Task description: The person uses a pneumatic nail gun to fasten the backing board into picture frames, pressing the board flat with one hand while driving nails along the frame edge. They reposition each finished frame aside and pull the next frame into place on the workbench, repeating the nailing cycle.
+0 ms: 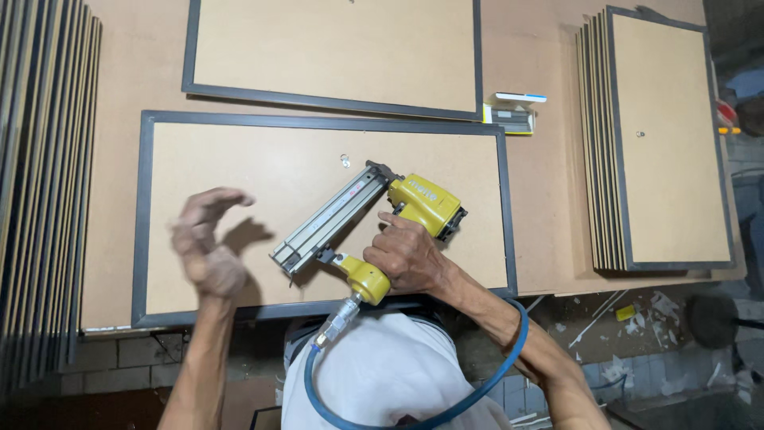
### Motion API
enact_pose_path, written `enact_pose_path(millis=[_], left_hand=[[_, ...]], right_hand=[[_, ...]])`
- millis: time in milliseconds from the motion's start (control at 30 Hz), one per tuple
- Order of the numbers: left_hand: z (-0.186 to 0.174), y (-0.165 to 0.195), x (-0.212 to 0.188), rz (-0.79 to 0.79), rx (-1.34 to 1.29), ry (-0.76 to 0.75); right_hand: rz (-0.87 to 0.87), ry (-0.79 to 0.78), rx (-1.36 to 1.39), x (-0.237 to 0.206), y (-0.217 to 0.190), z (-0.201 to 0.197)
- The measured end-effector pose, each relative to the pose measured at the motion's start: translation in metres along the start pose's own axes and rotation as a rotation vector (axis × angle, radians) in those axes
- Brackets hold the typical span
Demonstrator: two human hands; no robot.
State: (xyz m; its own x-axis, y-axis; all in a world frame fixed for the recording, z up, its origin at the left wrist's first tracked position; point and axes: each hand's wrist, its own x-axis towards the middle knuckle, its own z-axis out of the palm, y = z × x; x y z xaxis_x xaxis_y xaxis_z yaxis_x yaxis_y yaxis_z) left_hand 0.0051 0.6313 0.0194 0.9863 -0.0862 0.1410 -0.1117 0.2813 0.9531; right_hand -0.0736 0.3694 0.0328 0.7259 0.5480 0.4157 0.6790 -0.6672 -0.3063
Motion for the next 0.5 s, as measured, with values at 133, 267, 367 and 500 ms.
enact_pose_path(millis=[133,267,367,500], left_hand=[[0.026,-0.027,-0.005,-0.060,0.135,-0.100],[0.020,-0.033,0.031,0.122,0.205,-0.178],[-0.014,-0.013,0.065,0.143,0.567,-0.167],[-0.065,-0.012,0.101,0.429,1.065,-0.307]], right_hand=[[-0.008,-0.046,0.028,0.002,-0.002,0.001],[0.105,0.041,0.057,0.013,0.009,-0.011],[0.194,0.116,0.143,0.018,0.024,-0.024],[0.553,0.169,0.343,0.022,0.034,-0.027]])
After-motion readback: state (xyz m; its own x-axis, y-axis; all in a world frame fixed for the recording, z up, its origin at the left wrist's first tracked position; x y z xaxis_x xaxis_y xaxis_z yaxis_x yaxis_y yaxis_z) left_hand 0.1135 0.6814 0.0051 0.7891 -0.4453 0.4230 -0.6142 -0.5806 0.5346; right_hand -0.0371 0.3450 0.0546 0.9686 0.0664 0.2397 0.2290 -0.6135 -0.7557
